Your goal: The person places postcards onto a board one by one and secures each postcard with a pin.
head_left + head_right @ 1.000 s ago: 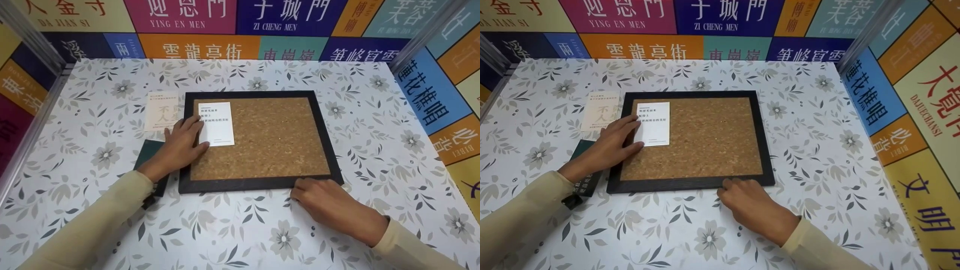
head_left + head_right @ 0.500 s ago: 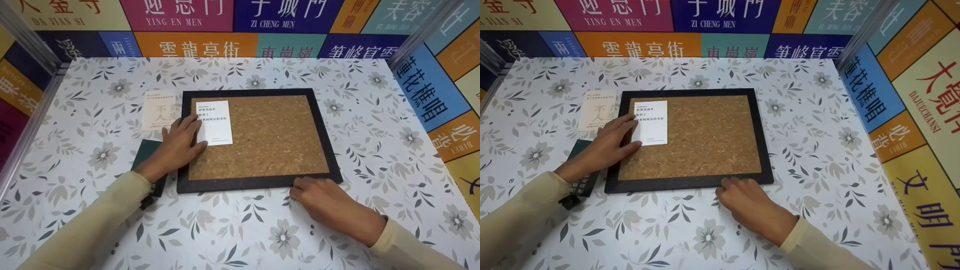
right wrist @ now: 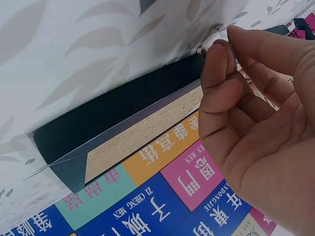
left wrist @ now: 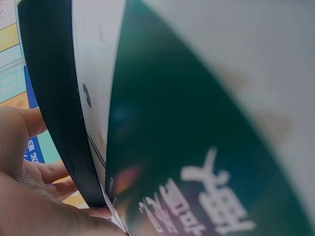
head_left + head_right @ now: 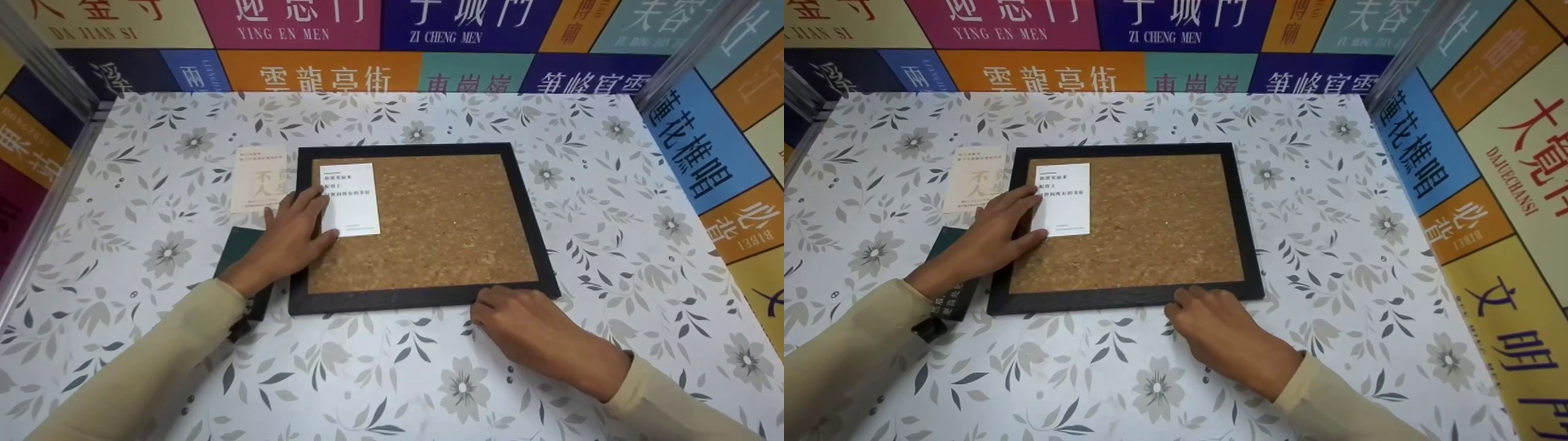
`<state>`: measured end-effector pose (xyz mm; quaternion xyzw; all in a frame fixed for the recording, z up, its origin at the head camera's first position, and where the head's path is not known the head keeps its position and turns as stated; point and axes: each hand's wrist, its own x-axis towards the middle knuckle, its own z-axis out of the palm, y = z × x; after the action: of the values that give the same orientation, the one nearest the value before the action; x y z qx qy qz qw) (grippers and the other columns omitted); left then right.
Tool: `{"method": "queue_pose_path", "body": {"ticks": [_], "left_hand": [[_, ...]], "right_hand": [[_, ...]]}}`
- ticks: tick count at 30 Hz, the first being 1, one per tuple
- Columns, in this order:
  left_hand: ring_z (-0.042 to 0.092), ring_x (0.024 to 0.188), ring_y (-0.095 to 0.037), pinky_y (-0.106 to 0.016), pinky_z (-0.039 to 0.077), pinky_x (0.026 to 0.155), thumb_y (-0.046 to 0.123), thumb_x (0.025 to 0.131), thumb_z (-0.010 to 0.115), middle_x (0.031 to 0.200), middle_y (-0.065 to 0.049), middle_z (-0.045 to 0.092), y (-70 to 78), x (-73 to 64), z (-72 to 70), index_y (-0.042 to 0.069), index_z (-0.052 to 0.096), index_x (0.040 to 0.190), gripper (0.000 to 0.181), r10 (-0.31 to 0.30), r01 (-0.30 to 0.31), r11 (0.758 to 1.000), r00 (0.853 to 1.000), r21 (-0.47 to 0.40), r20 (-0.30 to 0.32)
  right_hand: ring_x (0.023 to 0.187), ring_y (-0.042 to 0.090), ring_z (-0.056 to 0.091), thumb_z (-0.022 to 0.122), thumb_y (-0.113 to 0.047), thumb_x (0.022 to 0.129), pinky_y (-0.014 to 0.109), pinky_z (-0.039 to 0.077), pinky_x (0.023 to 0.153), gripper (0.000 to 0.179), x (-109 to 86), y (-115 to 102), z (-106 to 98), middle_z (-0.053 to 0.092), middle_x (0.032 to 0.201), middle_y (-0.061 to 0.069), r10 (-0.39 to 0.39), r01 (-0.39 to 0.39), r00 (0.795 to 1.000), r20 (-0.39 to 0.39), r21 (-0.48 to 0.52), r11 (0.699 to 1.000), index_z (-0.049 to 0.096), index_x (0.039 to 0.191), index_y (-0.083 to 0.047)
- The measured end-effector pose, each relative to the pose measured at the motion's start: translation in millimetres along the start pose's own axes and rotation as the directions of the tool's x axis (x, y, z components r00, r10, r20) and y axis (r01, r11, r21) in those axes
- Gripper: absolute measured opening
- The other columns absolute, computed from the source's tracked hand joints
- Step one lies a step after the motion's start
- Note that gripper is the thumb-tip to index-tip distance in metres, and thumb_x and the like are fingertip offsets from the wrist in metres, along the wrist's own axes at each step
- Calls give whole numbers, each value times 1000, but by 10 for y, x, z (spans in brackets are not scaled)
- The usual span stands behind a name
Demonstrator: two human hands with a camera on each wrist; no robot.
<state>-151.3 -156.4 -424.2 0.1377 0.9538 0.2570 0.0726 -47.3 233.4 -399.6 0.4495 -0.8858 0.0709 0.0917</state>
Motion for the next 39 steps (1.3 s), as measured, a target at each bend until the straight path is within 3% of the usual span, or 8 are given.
{"method": "queue_pose_path", "body": {"ticks": [13, 22, 29, 36, 39], "left_hand": [[23, 162, -52, -90, 12, 117, 35, 110, 68, 180, -15, 27, 3, 17, -11, 3, 44, 167, 69, 8, -8, 1000, 1000, 0, -7], [26, 159, -55, -92, 14, 114, 36, 109, 68, 178, -17, 31, -65, 20, 46, 2, 47, 164, 68, 41, -42, 999, 998, -10, -44], [23, 162, -52, -90, 13, 117, 34, 110, 69, 180, -16, 28, -18, 5, -5, 3, 44, 167, 69, 10, -10, 1000, 1000, -1, -4], [23, 162, -51, -90, 12, 117, 34, 111, 67, 180, -15, 27, -9, -8, -13, 3, 44, 167, 68, 6, -6, 1000, 1000, -9, 1], [23, 162, -51, -90, 12, 117, 34, 111, 67, 180, -15, 27, -8, -12, -16, 3, 43, 167, 69, 4, -4, 1000, 1000, -8, 4]], "right_hand": [[79, 15, 70, 85, 0, 89, 35, 60, 64, 17, 62, 55, 2, 69, 95, -2, 30, -18, 996, -84, 141, 990, 76, 94, -13], [87, 12, 72, 90, 3, 87, 34, 61, 72, 21, 141, 94, -10, 72, 98, -5, 68, -50, 996, -57, 274, 960, 78, 94, -14], [92, 12, 74, 87, 4, 90, 32, 63, 76, 20, 217, 131, -3, 74, 102, -5, 141, -138, 990, 22, 407, 903, 78, 99, -12], [89, 11, 72, 86, 7, 89, 27, 62, 78, 20, 306, 186, 46, 75, 101, -2, 147, -107, 988, -47, 482, 870, 77, 98, -8], [88, 10, 70, 85, 7, 90, 27, 60, 76, 19, 346, 201, 45, 75, 100, -3, 176, -135, 984, -35, 503, 854, 78, 98, -8]]}}
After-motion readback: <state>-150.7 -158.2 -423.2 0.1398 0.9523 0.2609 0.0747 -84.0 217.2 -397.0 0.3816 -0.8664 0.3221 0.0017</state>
